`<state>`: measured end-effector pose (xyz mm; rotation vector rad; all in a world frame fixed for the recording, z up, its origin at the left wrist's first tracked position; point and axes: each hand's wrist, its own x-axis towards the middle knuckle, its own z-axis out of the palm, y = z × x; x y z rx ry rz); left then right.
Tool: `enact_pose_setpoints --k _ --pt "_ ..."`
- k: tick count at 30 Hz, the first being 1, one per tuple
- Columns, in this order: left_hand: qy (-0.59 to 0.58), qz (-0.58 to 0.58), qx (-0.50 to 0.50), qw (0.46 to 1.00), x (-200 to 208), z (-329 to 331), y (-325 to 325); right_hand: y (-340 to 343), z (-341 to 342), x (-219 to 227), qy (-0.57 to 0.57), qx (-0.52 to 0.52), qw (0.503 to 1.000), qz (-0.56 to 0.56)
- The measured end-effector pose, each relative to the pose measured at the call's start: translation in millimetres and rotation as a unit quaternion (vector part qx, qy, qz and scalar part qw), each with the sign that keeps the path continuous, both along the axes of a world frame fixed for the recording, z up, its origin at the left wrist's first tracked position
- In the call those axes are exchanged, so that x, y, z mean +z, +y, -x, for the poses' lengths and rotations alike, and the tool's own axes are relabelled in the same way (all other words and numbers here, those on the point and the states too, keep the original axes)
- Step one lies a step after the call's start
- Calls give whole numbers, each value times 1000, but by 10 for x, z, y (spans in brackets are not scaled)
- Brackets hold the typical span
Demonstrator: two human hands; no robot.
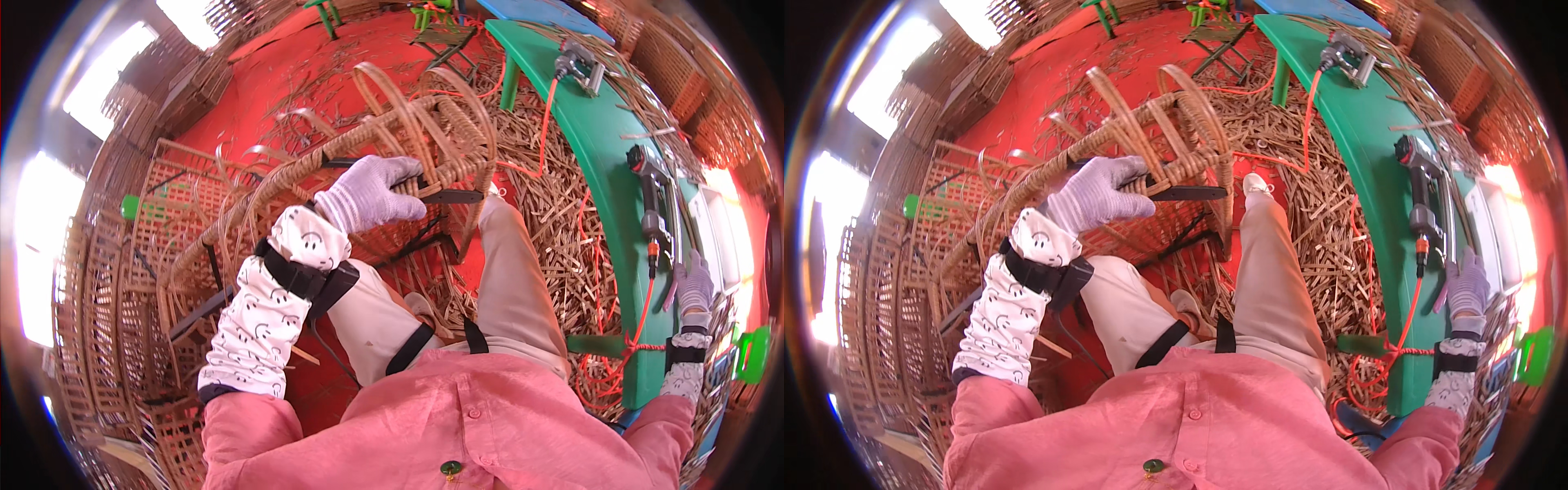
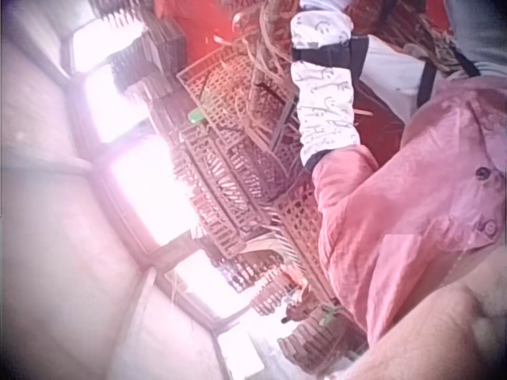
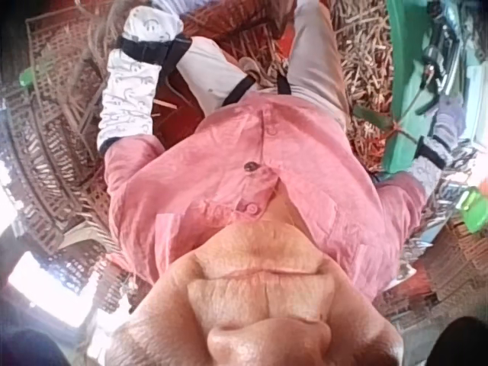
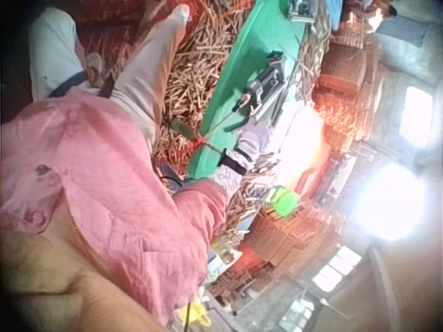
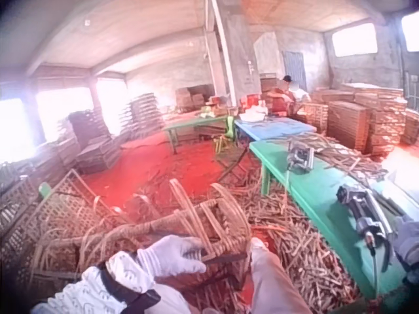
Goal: Assembling or weaving a wicker furniture item using rattan strips and a pneumatic staple gun.
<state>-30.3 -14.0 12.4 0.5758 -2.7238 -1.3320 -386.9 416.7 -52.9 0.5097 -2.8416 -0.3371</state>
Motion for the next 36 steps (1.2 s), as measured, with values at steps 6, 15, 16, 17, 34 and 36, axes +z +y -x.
enact_pose_setpoints --k 6,15,16,17,34,36 --pt "8 -120 -9 993 42 46 67 -1487 -1088 400 -54 493 822 280" --pt "103 -177 87 975 -119 -66 249 -2564 -2299 430 -71 701 669 236" --pt "105 -112 76 985 -92 -89 285 -2582 -2286 405 -69 705 667 231" --pt "117 -117 76 983 -147 -105 297 -2593 -2258 374 -86 712 655 240" --pt "42 426 93 899 -150 -138 851 -2408 -1729 213 -86 508 671 534" --pt "20 473 116 873 -185 -109 885 -2460 -1720 -54 -191 487 667 530"
